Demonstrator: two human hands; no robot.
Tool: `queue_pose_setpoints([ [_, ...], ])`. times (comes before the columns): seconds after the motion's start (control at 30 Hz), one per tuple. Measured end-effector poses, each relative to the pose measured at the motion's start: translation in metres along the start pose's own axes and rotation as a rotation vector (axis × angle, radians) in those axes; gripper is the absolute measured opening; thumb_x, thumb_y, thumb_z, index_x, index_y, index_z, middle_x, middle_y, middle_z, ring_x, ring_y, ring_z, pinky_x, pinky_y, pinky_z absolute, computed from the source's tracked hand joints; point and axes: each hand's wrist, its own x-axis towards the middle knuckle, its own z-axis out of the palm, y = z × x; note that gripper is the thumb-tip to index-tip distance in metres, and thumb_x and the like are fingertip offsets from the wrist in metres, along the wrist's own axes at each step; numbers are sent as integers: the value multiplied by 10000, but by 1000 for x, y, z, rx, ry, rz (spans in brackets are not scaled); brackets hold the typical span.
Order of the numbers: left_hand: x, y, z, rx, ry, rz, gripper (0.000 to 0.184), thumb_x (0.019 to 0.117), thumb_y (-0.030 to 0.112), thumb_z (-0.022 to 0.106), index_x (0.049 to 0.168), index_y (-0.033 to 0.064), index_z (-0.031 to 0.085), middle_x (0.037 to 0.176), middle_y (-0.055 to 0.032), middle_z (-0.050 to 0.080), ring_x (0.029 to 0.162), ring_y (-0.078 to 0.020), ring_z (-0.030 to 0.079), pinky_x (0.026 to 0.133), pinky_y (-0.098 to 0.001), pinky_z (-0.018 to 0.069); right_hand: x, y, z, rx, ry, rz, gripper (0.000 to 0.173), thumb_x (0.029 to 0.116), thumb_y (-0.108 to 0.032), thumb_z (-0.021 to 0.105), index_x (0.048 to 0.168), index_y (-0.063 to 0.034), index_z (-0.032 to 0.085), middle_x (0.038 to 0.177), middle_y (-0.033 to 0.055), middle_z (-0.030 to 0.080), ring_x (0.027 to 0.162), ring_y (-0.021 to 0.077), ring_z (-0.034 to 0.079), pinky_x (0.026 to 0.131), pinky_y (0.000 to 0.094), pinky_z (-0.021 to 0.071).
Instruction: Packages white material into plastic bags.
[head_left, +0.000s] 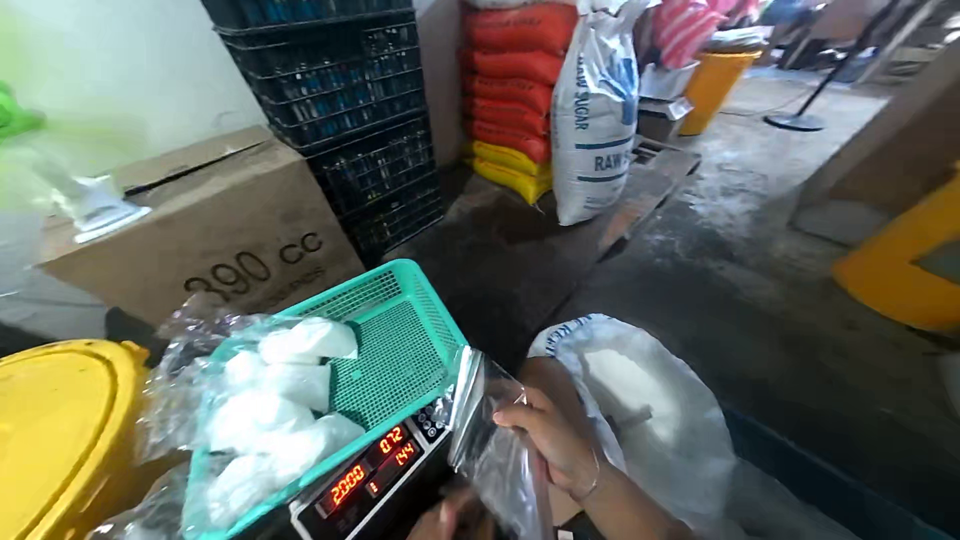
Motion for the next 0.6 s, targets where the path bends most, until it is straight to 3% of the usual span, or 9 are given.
queue_pose_setpoints([
  [0.03,18,1,8,-81,23,25,811,1042,652,308,1331,-76,519,1172,-31,691,1111,-67,636,1019,-329,512,-6,3,0,-14,7,-33,337,931,-13,583,1266,-12,619,953,-8,682,802,22,630,736,206,542],
  [0.1,40,11,20,-342,65,27,687,1050,565,374,1362,-45,422,1146,40,690,1068,-17,654,983,-274,538,-19,6,1,-68,13,-101,385,937,-2,580,1321,26,578,1010,6,680,862,21,644,791,215,553],
  [0.13,48,20,24,-458,96,13,563,1068,449,362,1377,-18,425,1143,36,696,1054,-31,666,963,-279,556,-23,7,0,-98,18,-139,393,931,1,583,1323,33,573,1027,8,690,869,14,652,792,212,560],
  [0.2,58,36,29,-587,190,-14,317,1090,217,356,1260,41,557,1020,19,758,944,-70,725,882,-292,607,-33,9,0,-165,47,-193,373,929,5,598,1300,44,580,1019,10,701,849,5,657,767,201,563],
  [0.3,63,42,26,-552,322,2,245,1095,83,363,1158,44,597,892,21,747,824,-57,725,798,-268,620,-47,18,6,-311,98,-262,378,937,-31,627,1292,92,585,1014,46,722,844,3,666,780,199,565],
  [0.43,60,24,0,-589,403,149,299,1088,84,351,1312,12,536,1074,5,748,959,-61,718,880,-270,600,-49,52,25,-323,109,-348,374,919,-13,636,1263,126,585,984,45,740,828,-18,671,767,183,564],
  [0.5,58,21,-12,-581,460,199,293,1074,74,384,1285,-9,568,1061,-5,748,955,-64,718,883,-269,601,-47,59,35,-327,98,-379,356,911,1,635,1241,128,593,965,28,747,837,-21,682,783,183,572],
  [0.6,44,17,-30,-567,476,262,320,1079,68,392,1309,-34,590,1098,-25,745,980,-68,710,913,-269,589,-39,64,52,-416,53,-409,358,916,-46,636,1241,101,600,944,-7,738,772,-54,651,697,153,554],
])
